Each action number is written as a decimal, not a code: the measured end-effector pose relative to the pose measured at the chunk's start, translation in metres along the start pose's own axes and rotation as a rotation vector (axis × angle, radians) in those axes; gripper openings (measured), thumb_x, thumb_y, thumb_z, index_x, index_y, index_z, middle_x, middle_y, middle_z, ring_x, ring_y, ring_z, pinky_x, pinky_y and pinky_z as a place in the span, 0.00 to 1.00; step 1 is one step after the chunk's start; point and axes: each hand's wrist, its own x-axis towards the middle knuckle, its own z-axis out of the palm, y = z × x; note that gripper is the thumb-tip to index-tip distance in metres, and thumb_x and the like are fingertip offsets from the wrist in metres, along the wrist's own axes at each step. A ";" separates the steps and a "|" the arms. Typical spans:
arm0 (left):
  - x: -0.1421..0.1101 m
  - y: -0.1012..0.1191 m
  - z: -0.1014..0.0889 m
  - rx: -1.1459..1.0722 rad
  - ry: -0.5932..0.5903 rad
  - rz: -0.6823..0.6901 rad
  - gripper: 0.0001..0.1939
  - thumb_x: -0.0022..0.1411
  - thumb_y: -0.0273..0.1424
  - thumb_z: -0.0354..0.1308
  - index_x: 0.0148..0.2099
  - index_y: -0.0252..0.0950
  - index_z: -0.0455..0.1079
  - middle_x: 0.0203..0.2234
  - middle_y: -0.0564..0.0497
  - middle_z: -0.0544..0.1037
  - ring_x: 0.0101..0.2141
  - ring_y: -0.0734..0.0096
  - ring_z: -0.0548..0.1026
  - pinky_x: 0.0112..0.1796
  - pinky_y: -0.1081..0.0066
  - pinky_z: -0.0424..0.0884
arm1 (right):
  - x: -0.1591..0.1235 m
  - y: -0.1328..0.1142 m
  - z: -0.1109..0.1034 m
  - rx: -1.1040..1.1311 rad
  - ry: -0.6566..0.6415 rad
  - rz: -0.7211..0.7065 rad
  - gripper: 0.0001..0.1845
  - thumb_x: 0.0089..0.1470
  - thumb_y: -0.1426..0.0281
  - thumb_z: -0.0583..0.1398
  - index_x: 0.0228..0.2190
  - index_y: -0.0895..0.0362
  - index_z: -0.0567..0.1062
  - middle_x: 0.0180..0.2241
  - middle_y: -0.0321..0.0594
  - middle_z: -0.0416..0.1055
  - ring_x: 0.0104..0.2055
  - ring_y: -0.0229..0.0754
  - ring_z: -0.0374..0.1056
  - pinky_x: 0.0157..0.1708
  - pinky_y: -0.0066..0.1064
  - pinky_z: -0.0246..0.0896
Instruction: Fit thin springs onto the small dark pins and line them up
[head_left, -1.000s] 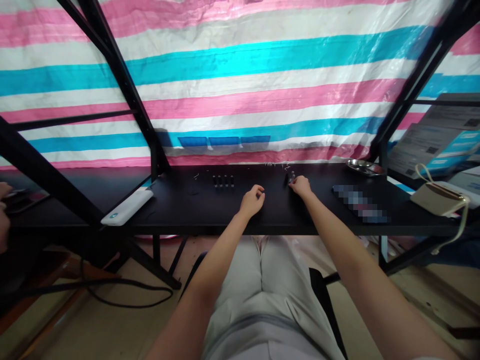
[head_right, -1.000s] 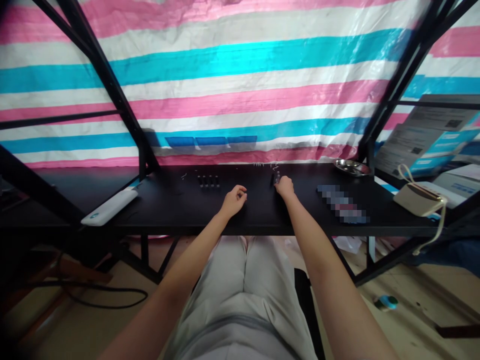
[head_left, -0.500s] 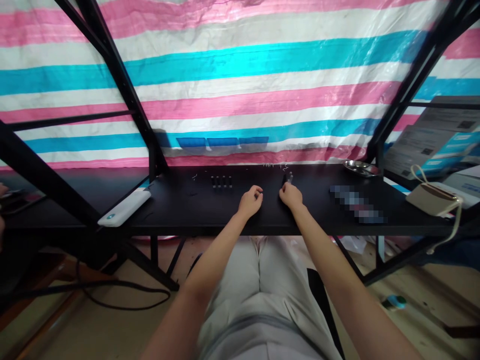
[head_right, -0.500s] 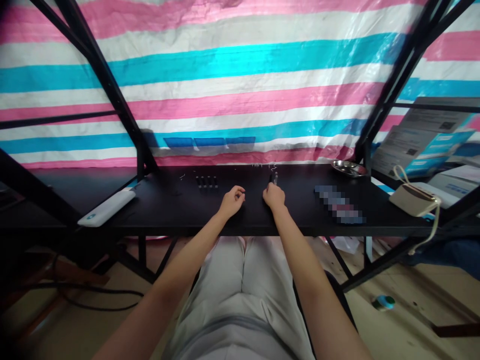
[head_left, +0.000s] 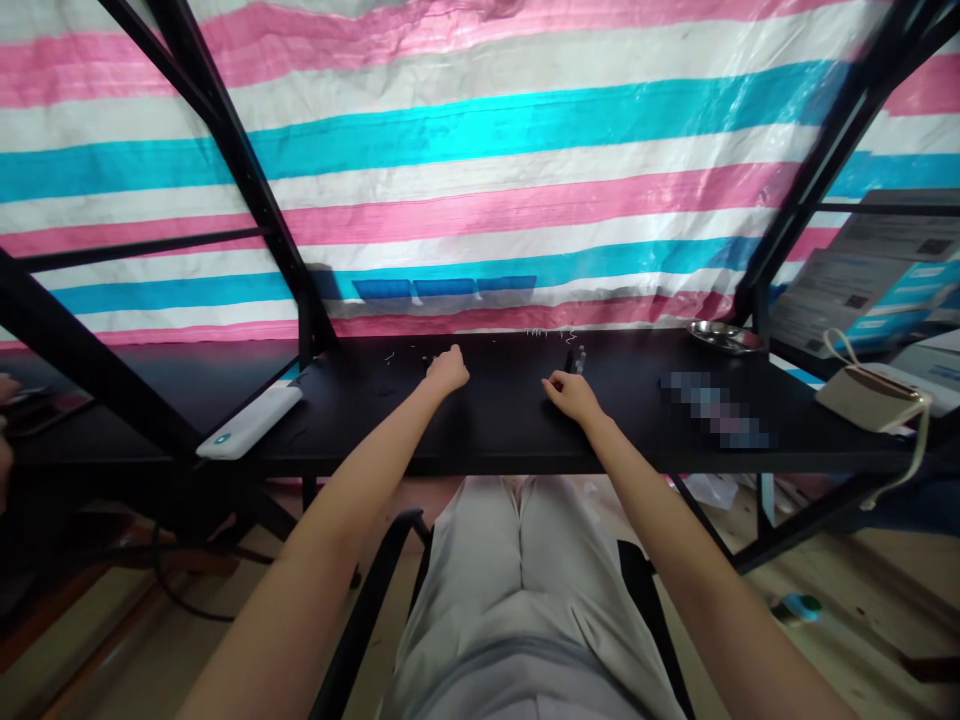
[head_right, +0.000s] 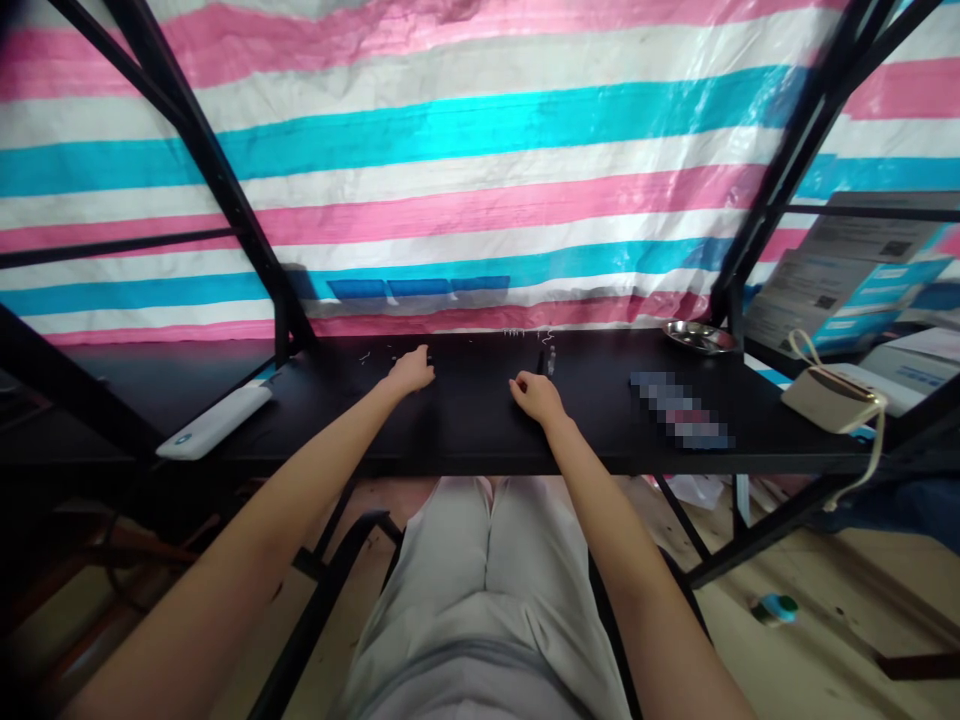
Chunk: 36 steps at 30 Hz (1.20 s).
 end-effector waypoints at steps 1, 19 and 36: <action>0.002 -0.001 0.001 0.006 -0.014 -0.002 0.21 0.56 0.27 0.52 0.53 0.30 0.60 0.40 0.32 0.74 0.38 0.52 0.75 0.37 0.62 0.68 | 0.000 0.000 0.000 0.000 -0.003 0.003 0.15 0.53 0.62 0.53 0.20 0.55 0.68 0.19 0.36 0.67 0.22 0.36 0.61 0.25 0.26 0.50; -0.007 0.020 0.082 -1.084 -0.039 0.242 0.06 0.62 0.23 0.44 0.41 0.37 0.57 0.28 0.55 0.70 0.13 0.86 0.64 0.15 0.81 0.55 | -0.005 -0.025 -0.001 -0.038 0.072 -0.176 0.14 0.59 0.64 0.49 0.41 0.57 0.69 0.34 0.41 0.70 0.31 0.38 0.66 0.30 0.27 0.56; -0.026 0.023 0.087 -1.146 -0.093 0.352 0.06 0.61 0.28 0.48 0.42 0.34 0.60 0.25 0.54 0.73 0.12 0.82 0.67 0.13 0.80 0.54 | -0.007 -0.031 0.002 -0.287 -0.040 -0.321 0.17 0.63 0.66 0.44 0.39 0.56 0.71 0.36 0.41 0.70 0.32 0.36 0.65 0.26 0.26 0.48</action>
